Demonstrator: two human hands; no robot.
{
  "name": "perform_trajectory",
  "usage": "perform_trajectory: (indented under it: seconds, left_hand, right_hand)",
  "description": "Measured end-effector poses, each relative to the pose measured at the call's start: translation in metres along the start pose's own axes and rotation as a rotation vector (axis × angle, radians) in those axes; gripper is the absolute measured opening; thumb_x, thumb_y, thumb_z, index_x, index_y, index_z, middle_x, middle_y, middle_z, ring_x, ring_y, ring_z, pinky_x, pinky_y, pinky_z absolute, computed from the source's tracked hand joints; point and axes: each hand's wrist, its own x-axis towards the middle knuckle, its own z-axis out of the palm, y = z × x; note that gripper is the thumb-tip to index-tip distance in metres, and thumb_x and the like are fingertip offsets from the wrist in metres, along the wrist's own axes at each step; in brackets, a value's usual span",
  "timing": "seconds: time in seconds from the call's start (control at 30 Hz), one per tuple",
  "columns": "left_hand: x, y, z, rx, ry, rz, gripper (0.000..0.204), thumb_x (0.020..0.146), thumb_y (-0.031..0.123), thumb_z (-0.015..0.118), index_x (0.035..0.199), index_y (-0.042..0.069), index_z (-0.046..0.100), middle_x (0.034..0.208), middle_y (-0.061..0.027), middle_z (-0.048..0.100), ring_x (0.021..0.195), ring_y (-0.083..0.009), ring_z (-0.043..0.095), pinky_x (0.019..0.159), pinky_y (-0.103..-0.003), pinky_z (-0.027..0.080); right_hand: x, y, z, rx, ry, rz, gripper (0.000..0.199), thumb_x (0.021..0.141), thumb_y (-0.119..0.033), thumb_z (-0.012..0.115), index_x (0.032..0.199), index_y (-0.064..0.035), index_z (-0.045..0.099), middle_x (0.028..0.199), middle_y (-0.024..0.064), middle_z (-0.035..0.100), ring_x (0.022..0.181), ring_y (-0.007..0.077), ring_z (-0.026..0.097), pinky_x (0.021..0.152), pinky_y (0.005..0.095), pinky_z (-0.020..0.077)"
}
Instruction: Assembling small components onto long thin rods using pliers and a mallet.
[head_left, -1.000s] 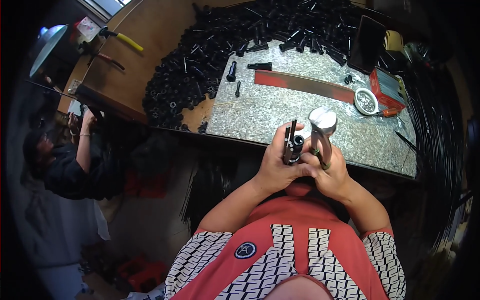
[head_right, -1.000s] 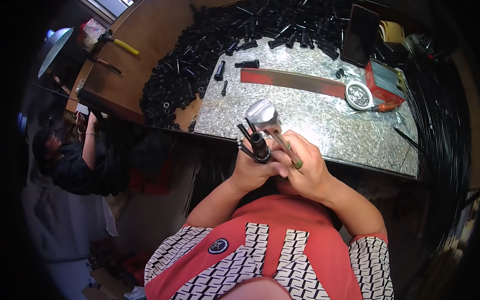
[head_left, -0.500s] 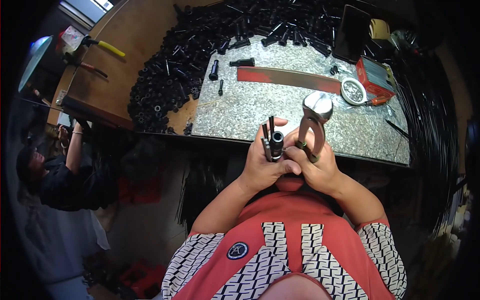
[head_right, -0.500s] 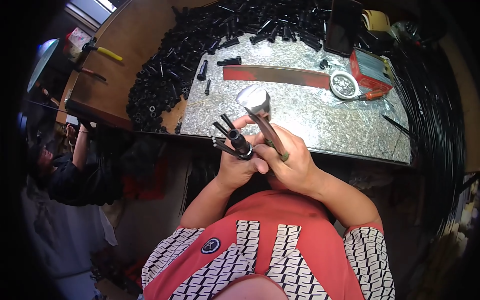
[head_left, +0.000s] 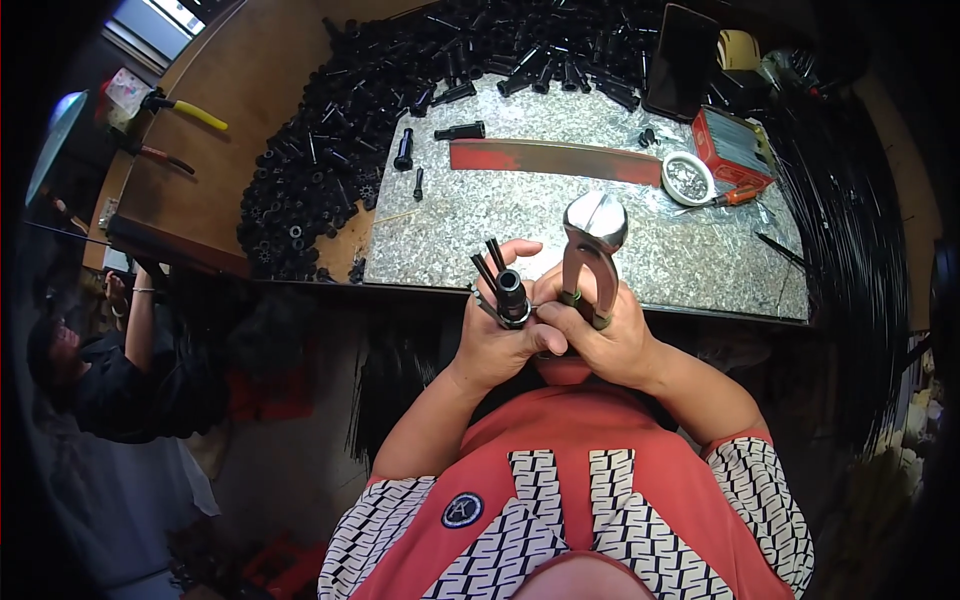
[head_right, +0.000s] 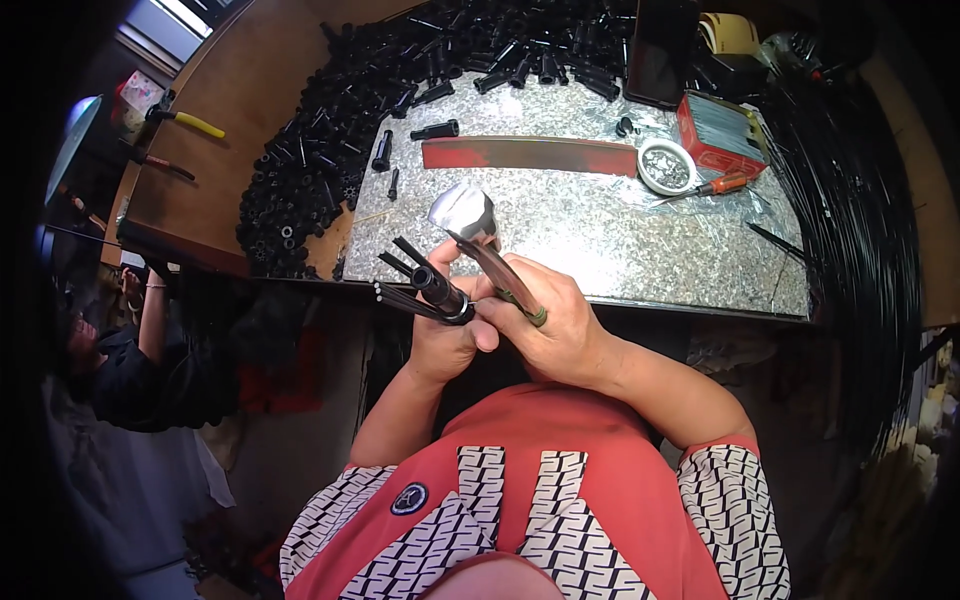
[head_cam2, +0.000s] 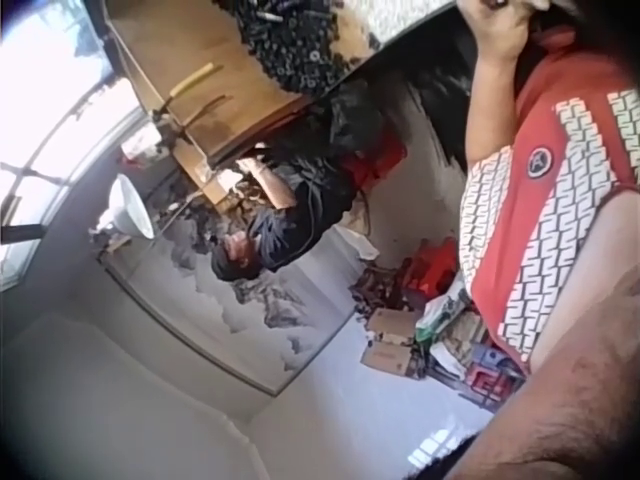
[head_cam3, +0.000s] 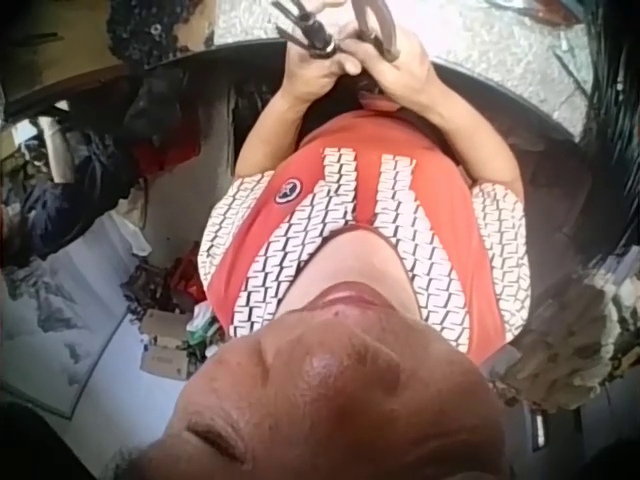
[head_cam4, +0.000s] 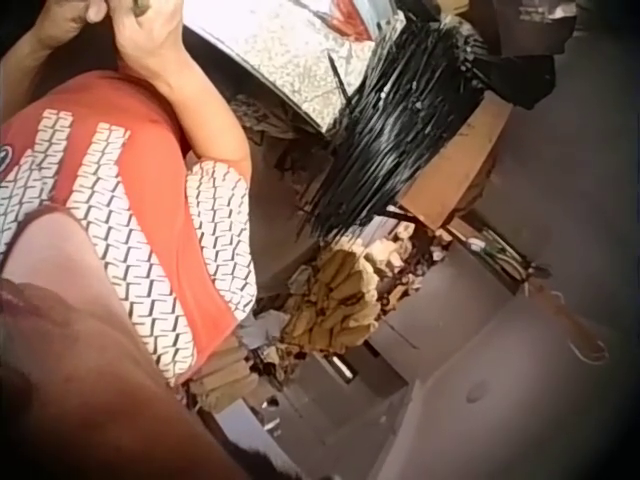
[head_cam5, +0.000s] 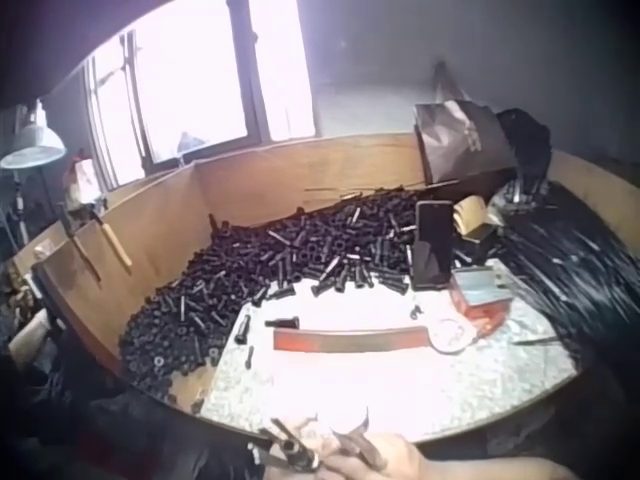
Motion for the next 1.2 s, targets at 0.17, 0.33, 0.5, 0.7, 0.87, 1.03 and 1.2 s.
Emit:
perform_trajectory:
  seconds: [0.17, 0.33, 0.5, 0.7, 0.87, 1.03, 1.2]
  left_hand:
    - [0.001, 0.006, -0.007, 0.012, -0.035, -0.005, 0.099, 0.059, 0.024, 0.087, 0.134, 0.0, 0.027, 0.082, -0.0044, 0.066, 0.081, -0.0084, 0.062, 0.072, -0.021, 0.048]
    - [-0.004, 0.009, -0.023, -0.077, -0.089, -0.022, 0.11, 0.055, 0.028, 0.089, 0.136, -0.002, 0.021, 0.088, -0.0052, 0.067, 0.084, -0.0106, 0.062, 0.075, -0.025, 0.048]
    - [-0.006, 0.012, -0.047, -0.089, -0.13, -0.038, 0.109, 0.052, 0.037, 0.089, 0.134, -0.002, 0.029, 0.06, 0.0062, 0.046, 0.055, -0.0032, 0.045, 0.052, -0.02, 0.034]
    - [-0.015, 0.01, -0.059, -0.283, 0.004, 0.164, 0.082, 0.062, 0.02, 0.087, 0.127, -0.005, 0.043, 0.056, 0.0055, 0.04, 0.049, -0.0043, 0.037, 0.049, -0.02, 0.03]
    - [-0.012, 0.017, -0.069, -0.15, -0.096, 0.012, 0.076, 0.065, 0.028, 0.084, 0.121, -0.007, 0.048, 0.058, 0.0051, 0.043, 0.051, -0.0039, 0.039, 0.049, -0.021, 0.032]
    - [-0.007, 0.016, -0.055, 0.069, -0.017, -0.056, 0.083, 0.055, 0.047, 0.085, 0.113, -0.003, 0.054, 0.085, -0.003, 0.063, 0.071, -0.0057, 0.055, 0.057, -0.018, 0.038]
    - [-0.008, 0.014, -0.059, -0.015, -0.075, -0.082, 0.073, 0.056, 0.037, 0.088, 0.109, -0.001, 0.056, 0.091, -0.0044, 0.064, 0.079, -0.0079, 0.058, 0.066, -0.019, 0.044]
  right_hand:
    - [0.003, 0.0, 0.001, -0.074, -0.057, -0.028, 0.013, 0.084, -0.008, 0.061, 0.093, 0.0007, 0.057, 0.08, 0.0148, 0.056, 0.072, 0.0307, 0.059, 0.065, 0.0354, 0.0463]
    - [0.011, 0.002, 0.011, -0.093, -0.071, -0.022, 0.019, 0.083, -0.016, 0.066, 0.089, -0.0011, 0.057, 0.072, 0.0116, 0.056, 0.066, 0.0281, 0.058, 0.062, 0.035, 0.0457]
    - [0.015, -0.011, 0.002, 0.088, -0.256, 0.405, 0.037, 0.08, -0.011, 0.07, 0.11, -0.0015, 0.051, 0.069, -0.001, 0.047, 0.062, 0.0078, 0.044, 0.058, 0.0249, 0.0395]
    - [-0.001, -0.007, -0.033, -0.435, -0.225, -0.195, 0.07, 0.073, -0.001, 0.066, 0.138, -0.0056, 0.041, 0.081, 0.0117, 0.055, 0.062, 0.0251, 0.056, 0.06, 0.0357, 0.0457]
    - [-0.02, -0.028, -0.047, -0.927, -0.361, -0.134, 0.071, 0.065, -0.001, 0.069, 0.134, -0.0104, 0.05, 0.07, 0.0086, 0.046, 0.055, 0.0239, 0.051, 0.048, 0.0366, 0.042]
    - [-0.017, -0.022, -0.035, -0.991, -0.276, -0.273, 0.065, 0.069, -0.001, 0.065, 0.132, -0.0116, 0.053, 0.066, 0.006, 0.041, 0.051, 0.0201, 0.046, 0.044, 0.0338, 0.038]
    - [-0.02, -0.014, -0.034, -1.003, -0.247, -0.306, 0.068, 0.067, -0.002, 0.067, 0.133, -0.0131, 0.052, 0.067, 0.0053, 0.04, 0.053, 0.0196, 0.046, 0.045, 0.0339, 0.0373]
